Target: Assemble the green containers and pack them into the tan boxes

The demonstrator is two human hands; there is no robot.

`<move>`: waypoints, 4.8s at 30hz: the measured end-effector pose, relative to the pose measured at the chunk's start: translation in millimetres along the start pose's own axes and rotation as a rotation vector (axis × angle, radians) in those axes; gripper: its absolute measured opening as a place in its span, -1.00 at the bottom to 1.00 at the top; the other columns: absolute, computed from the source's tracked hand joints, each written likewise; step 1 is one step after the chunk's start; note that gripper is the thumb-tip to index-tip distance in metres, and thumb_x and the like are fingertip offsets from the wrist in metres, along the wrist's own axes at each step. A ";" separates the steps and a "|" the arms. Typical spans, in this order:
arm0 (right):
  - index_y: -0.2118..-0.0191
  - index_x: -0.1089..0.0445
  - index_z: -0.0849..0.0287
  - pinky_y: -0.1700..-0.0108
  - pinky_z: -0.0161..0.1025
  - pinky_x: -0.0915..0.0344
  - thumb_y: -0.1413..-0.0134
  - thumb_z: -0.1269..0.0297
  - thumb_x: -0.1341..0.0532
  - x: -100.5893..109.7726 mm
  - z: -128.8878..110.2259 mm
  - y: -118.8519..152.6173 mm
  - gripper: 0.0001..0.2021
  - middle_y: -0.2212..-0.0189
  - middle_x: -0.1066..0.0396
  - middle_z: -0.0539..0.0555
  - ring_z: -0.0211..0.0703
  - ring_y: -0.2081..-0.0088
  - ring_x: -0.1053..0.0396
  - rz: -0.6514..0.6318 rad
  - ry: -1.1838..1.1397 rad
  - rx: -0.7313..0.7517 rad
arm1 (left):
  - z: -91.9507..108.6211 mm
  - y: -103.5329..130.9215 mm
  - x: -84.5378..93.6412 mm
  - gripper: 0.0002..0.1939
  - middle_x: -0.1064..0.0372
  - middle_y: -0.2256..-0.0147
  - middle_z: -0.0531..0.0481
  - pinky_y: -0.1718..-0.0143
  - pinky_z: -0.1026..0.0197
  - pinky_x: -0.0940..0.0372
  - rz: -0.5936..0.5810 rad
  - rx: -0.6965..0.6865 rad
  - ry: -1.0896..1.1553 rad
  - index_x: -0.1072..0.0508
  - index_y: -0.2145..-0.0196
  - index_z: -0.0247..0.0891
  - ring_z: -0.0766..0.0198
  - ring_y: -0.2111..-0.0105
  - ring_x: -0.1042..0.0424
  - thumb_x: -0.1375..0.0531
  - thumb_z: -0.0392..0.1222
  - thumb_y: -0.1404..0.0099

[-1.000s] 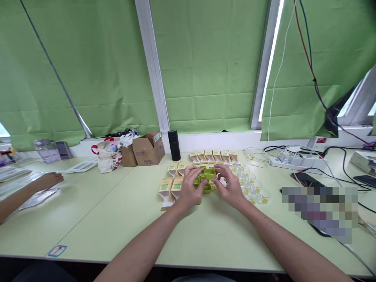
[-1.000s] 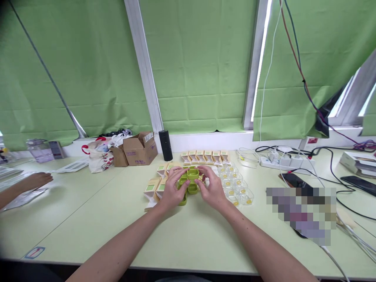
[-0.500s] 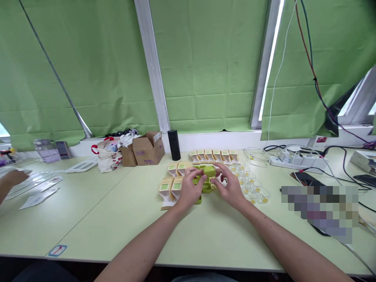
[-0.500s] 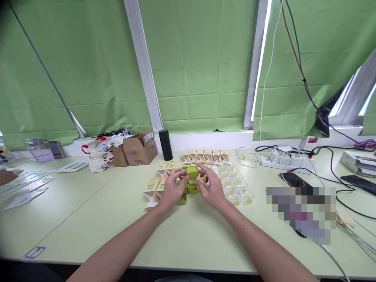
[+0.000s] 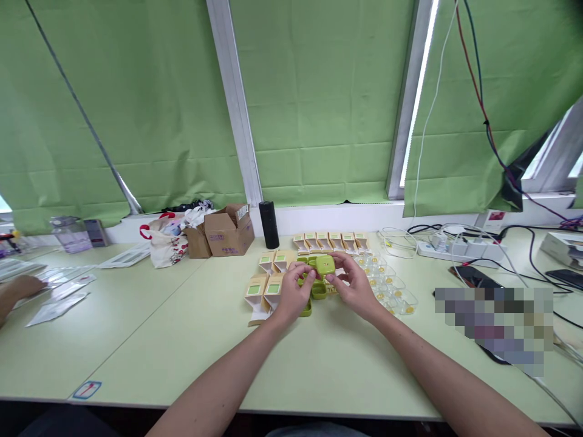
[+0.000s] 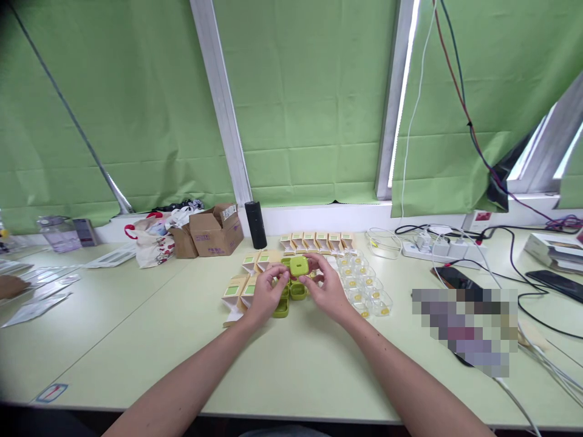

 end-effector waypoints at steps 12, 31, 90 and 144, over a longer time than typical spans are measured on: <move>-0.03 -0.48 0.04 0.02 0.01 -0.61 -0.02 -0.03 -0.52 -1.6 15.8 -3.8 -0.49 0.01 -0.60 0.20 0.12 -0.08 -0.54 0.009 -0.370 -0.139 | 25.2 3.5 1.2 -0.95 -0.50 0.17 -0.10 -0.15 -0.13 -0.31 0.005 -0.185 -0.252 -0.48 0.21 -0.15 -0.07 -0.14 -0.30 -0.28 -0.27 -0.40; -0.06 -0.54 0.04 0.07 -0.09 -0.48 -0.19 0.04 -0.41 -1.6 9.0 -1.6 -0.63 0.02 -0.55 0.13 0.00 0.07 -0.49 -0.046 -0.159 -0.094 | 33.1 11.0 -11.2 -0.45 -0.31 -0.24 -0.16 -0.32 -0.26 -0.17 -0.148 -0.367 -0.374 -0.39 -0.28 -0.02 -0.10 -0.29 -0.12 -0.16 -0.40 -0.41; 0.26 -0.68 0.06 0.31 -0.18 -0.39 0.04 0.02 -0.51 17.1 5.0 -8.3 -0.73 0.35 -0.63 0.08 -0.13 0.38 -0.44 0.150 -0.254 -0.257 | -18.9 -5.5 -3.1 -0.50 -0.56 -0.05 -0.17 -0.06 0.06 -0.36 0.028 0.234 0.374 -0.49 -0.03 -0.18 0.04 -0.08 -0.53 -0.46 -0.26 -0.13; 0.12 -0.55 0.05 0.24 -0.10 -0.45 -0.32 0.40 -0.25 6.1 -39.0 5.9 -0.86 0.29 -0.59 0.08 -0.05 0.29 -0.49 0.084 0.326 0.323 | 7.8 5.4 -5.6 -0.53 -0.44 -0.07 -0.11 -0.21 -0.05 -0.34 -0.052 0.080 0.200 -0.55 -0.05 -0.13 0.05 -0.09 -0.49 -0.38 -0.38 -0.18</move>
Point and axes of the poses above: each hand's wrist, its own y-axis away from the middle knuckle, its own x-axis out of the back of the hand, z = x × y, the point moved 7 cm from there along -y, towards the middle knuckle
